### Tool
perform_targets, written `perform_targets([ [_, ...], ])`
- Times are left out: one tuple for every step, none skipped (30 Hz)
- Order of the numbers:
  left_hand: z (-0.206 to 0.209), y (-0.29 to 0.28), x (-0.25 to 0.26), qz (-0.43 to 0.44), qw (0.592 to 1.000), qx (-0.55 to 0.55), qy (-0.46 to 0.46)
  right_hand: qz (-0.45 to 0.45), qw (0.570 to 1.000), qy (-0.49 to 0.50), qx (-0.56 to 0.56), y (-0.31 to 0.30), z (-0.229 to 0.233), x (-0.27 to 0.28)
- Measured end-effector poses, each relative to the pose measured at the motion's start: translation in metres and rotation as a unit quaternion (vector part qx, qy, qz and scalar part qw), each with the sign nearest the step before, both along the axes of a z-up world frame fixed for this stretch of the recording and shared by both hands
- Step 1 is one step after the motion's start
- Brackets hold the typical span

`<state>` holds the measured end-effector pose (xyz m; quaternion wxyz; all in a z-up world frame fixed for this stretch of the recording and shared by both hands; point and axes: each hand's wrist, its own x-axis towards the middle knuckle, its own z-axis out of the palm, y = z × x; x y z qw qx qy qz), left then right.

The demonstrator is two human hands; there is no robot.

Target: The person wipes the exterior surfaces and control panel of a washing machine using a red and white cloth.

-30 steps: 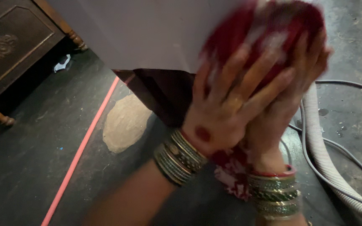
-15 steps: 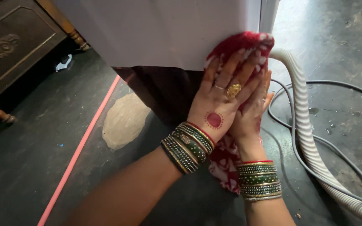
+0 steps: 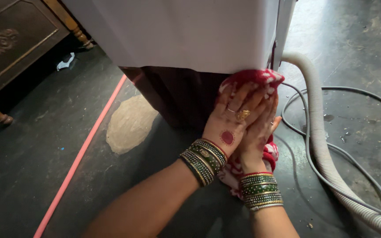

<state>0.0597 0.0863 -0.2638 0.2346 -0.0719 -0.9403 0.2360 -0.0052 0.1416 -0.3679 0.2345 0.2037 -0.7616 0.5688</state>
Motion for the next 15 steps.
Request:
perform_targets([
  [-0.003, -0.001, -0.001, 0.004, 1.0, -0.009, -0.001, 0.001, 1.0, -0.005, -0.014, 0.001, 0.0, 0.004],
  [-0.006, -0.002, -0.001, 0.009, 1.0, -0.018, -0.001, 0.003, 1.0, -0.01, -0.028, 0.002, 0.0, 0.007],
  [-0.009, -0.002, -0.001, 0.013, 1.0, -0.025, -0.004, 0.0, 1.0, -0.001, -0.019, 0.002, 0.0, 0.008],
  [-0.012, -0.003, -0.001, 0.018, 1.0, -0.016, -0.011, -0.003, 1.0, 0.008, -0.011, 0.002, -0.001, 0.008],
  [-0.016, -0.003, -0.001, 0.021, 1.0, -0.006, -0.019, -0.005, 1.0, 0.016, -0.001, 0.003, -0.003, 0.008],
  [-0.019, -0.004, -0.001, 0.025, 0.999, 0.004, -0.028, -0.004, 1.0, 0.011, 0.003, 0.003, -0.006, 0.009],
  [-0.022, -0.005, 0.0, 0.029, 0.999, -0.005, -0.029, -0.004, 1.0, 0.006, 0.007, 0.003, -0.009, 0.011],
  [-0.025, -0.006, 0.001, 0.033, 0.999, -0.014, -0.031, -0.003, 1.0, 0.0, 0.01, 0.003, -0.011, 0.012],
  [-0.027, -0.007, 0.001, 0.036, 0.999, -0.023, -0.032, -0.004, 1.0, 0.005, 0.009, 0.003, -0.013, 0.012],
  [-0.03, -0.008, 0.001, 0.039, 0.998, -0.023, -0.035, -0.006, 1.0, 0.009, 0.009, 0.003, -0.014, 0.012],
  [-0.033, -0.009, 0.001, 0.041, 0.998, -0.022, -0.037, -0.008, 1.0, 0.013, 0.008, 0.003, -0.015, 0.013],
  [-0.035, -0.01, 0.001, 0.044, 0.998, -0.021, -0.039, -0.002, 1.0, 0.015, 0.007, 0.003, -0.016, 0.013],
  [-0.039, -0.01, 0.002, 0.042, 0.998, -0.013, -0.041, 0.003, 1.0, 0.017, 0.007, 0.004, -0.016, 0.013],
  [-0.042, -0.011, 0.003, 0.041, 0.998, -0.006, -0.042, 0.009, 1.0, 0.019, 0.006, 0.006, -0.016, 0.013],
  [-0.045, -0.012, 0.003, 0.039, 0.998, 0.002, -0.042, 0.012, 1.0, 0.02, 0.002, 0.006, -0.016, 0.014],
])
